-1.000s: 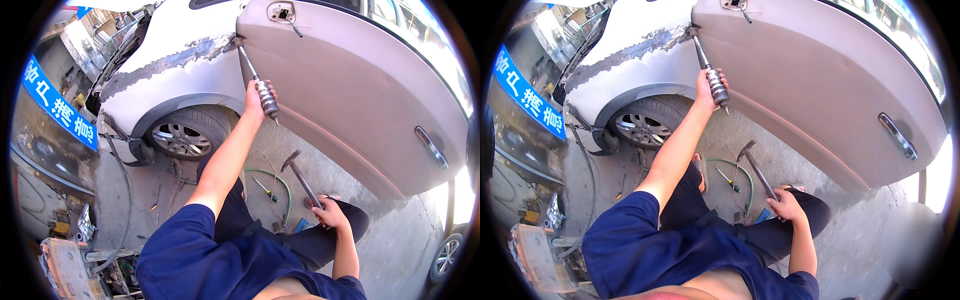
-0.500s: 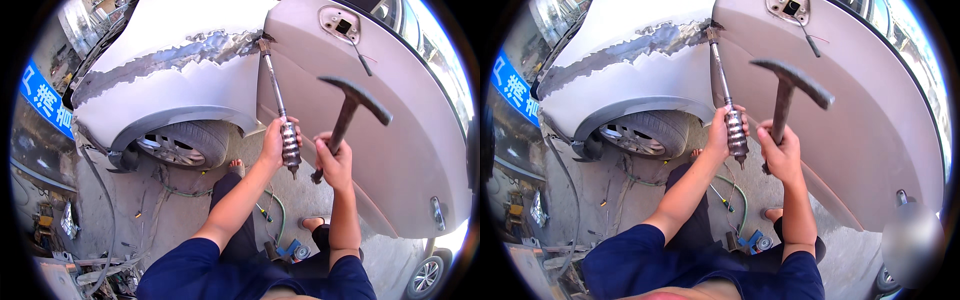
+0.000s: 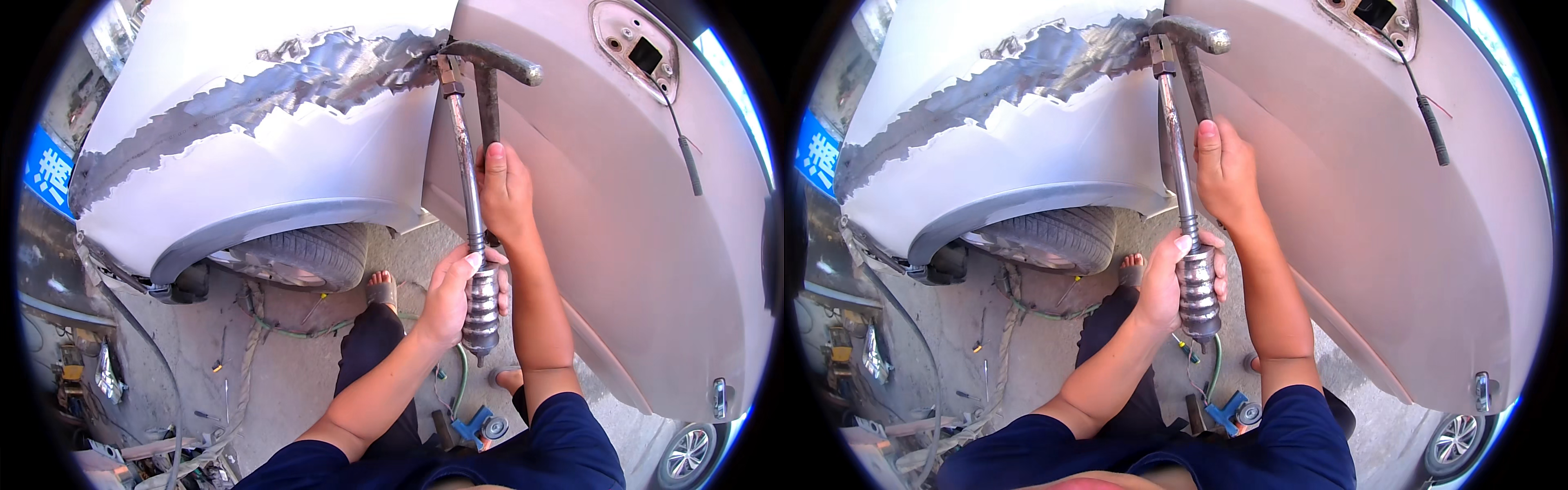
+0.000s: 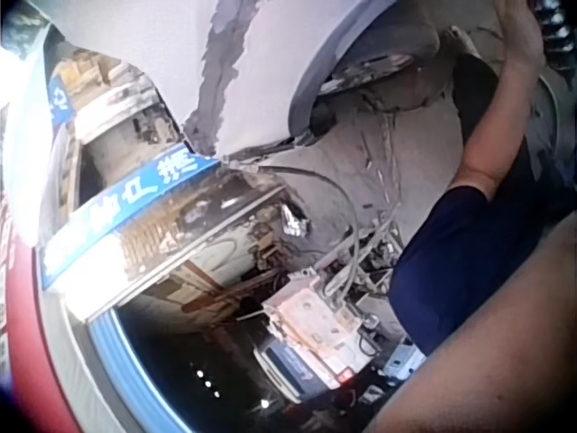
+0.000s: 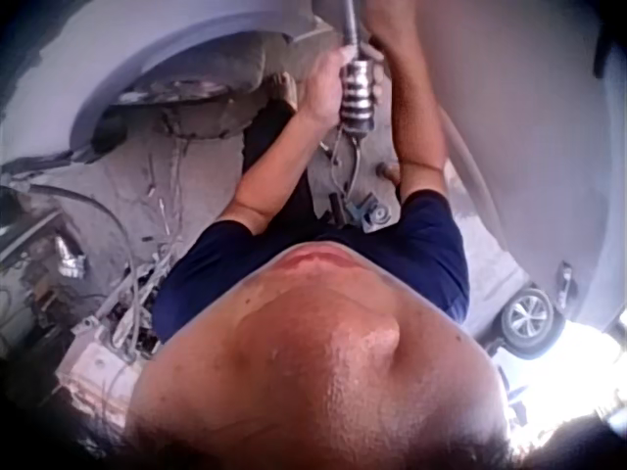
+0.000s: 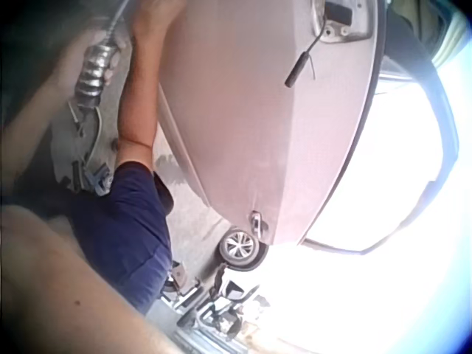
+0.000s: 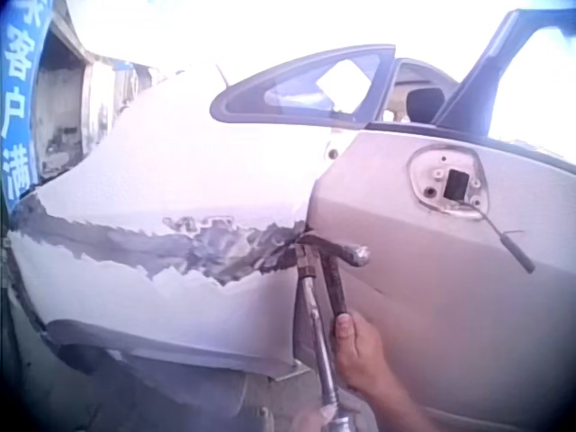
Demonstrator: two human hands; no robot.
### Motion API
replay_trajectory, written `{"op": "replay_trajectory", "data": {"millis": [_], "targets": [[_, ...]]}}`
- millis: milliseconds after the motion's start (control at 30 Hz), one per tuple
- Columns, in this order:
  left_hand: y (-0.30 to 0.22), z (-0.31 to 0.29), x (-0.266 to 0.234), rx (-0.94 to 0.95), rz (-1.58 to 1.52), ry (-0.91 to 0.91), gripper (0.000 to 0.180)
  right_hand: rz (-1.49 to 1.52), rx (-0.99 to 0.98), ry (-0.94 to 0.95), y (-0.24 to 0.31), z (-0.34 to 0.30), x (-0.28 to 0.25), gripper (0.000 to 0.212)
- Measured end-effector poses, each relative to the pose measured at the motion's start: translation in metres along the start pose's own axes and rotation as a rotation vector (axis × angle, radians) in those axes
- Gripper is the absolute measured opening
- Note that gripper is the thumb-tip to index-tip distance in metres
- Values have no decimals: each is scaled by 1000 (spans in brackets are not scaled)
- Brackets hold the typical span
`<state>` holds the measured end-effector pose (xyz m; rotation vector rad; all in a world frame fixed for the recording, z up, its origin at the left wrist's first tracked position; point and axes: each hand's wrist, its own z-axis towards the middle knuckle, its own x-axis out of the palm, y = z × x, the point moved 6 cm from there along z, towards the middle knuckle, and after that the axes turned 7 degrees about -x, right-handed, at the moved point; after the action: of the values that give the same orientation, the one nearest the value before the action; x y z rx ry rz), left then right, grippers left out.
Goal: The person uses a pneumatic body hammer to repeatedly strike a damaged section of a car's front fender. They occasionally pause to touch the area with their hand and later use a manual hammer to tap the same spot.
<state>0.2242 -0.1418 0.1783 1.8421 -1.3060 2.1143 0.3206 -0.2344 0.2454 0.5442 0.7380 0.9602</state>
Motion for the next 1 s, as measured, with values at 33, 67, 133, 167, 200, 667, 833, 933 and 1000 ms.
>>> {"op": "replay_trajectory", "data": {"millis": [33, 67, 133, 167, 200, 667, 833, 933, 1000], "targets": [[0, 0, -1, 0, 2, -1, 36, -38, -31, -20, 0, 2, 0, 48], [0, 0, -1, 3, 4, 1, 36, -43, -38, -23, 0, 3, 2, 48], [1, 1, -1, 10, -11, 27, 36, -48, -43, -36, 1, 6, 4, 48], [1, 1, -2, 11, -9, 23, 36, -63, -33, -33, 1, 6, 6, 48], [2, 2, -2, 12, -6, 23, 35, -78, -24, -30, 1, 7, 7, 48], [-2, -1, -2, 18, -40, 39, 29, -35, 49, -70, 11, 3, 7, 52], [-3, -1, -1, 24, -33, 41, 29, -98, 9, -43, 11, 6, 7, 53], [-2, -1, -1, 18, -44, 28, 29, -63, 20, -62, 5, 7, 5, 53], [-2, -1, -1, 16, -28, 24, 29, -62, -4, -80, 4, 6, 4, 52]]}}
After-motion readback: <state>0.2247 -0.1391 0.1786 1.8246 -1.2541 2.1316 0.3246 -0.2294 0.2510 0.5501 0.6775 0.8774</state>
